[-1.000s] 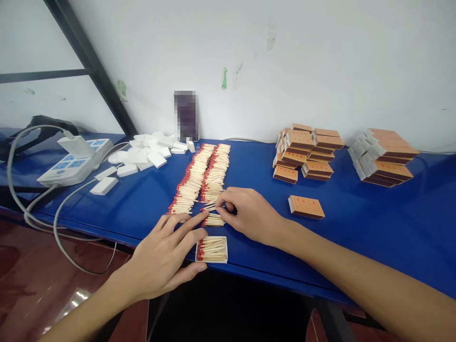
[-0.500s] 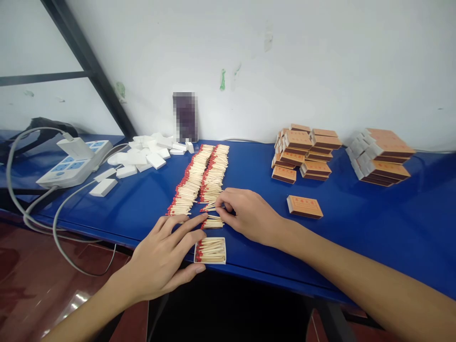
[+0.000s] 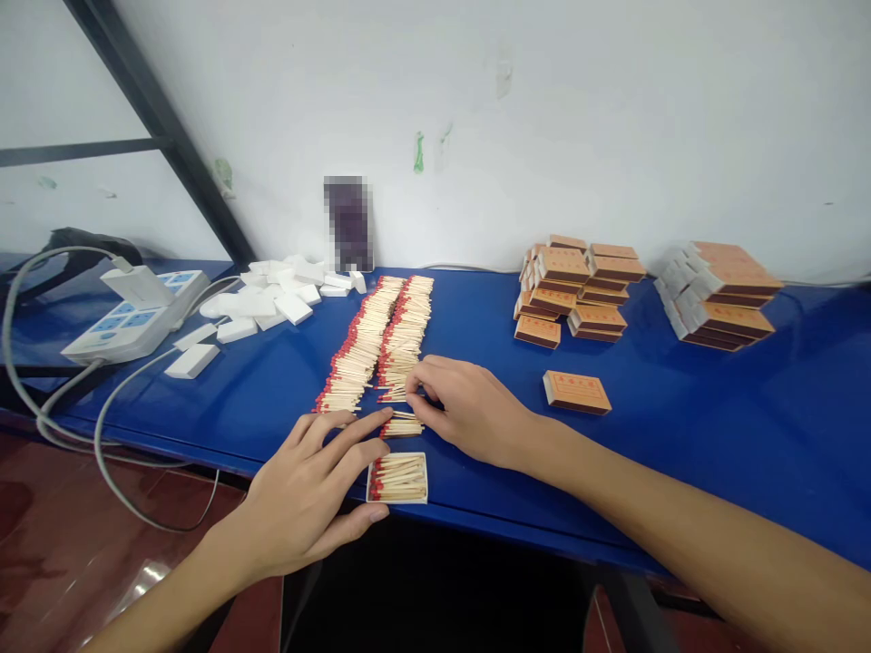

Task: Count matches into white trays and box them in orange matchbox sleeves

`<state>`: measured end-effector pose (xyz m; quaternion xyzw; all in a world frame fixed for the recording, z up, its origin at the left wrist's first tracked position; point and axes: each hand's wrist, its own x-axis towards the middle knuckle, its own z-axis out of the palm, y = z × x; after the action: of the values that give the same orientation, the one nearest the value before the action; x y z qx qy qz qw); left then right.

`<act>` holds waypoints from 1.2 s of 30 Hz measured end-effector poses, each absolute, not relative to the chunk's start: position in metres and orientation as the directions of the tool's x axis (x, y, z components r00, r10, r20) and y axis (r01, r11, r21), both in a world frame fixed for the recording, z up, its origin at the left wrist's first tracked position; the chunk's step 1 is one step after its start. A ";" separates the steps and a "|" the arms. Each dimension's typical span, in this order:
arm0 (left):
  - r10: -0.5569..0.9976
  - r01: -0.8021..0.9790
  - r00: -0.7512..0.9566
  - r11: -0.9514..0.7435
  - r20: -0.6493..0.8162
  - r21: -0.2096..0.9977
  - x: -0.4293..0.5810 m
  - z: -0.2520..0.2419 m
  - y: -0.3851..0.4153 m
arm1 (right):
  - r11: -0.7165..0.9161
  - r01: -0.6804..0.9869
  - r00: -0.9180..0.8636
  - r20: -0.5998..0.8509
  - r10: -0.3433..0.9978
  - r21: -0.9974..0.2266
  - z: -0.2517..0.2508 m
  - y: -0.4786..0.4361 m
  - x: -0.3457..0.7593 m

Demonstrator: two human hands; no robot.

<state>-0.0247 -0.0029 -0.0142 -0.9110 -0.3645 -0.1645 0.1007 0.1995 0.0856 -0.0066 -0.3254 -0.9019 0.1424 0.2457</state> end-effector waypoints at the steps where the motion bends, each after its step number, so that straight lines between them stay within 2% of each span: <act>1: 0.630 0.696 0.681 -0.715 0.373 -0.065 -0.025 -0.014 -0.003 | 0.744 0.518 -0.663 0.352 0.661 -0.421 -0.006 0.085 0.198; 18: 0.625 0.700 0.678 -0.710 0.387 -0.080 -0.024 -0.015 -0.003 | 0.703 0.564 -0.658 0.280 0.699 -0.433 -0.001 0.086 0.195; 24: 0.629 0.705 0.668 -0.706 0.398 -0.068 -0.025 -0.015 -0.003 | 0.709 0.534 -0.687 0.253 0.681 -0.460 0.003 0.082 0.202; 36: 0.587 0.672 0.583 -0.737 0.562 0.072 -0.026 -0.022 -0.005 | 0.693 0.568 -0.681 0.220 0.699 -0.444 0.007 0.070 0.202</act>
<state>-0.0261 -0.0046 -0.0218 -0.8865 -0.3551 -0.2872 0.0743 0.2020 0.0702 0.0071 -0.3517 -0.9003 0.1727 0.1896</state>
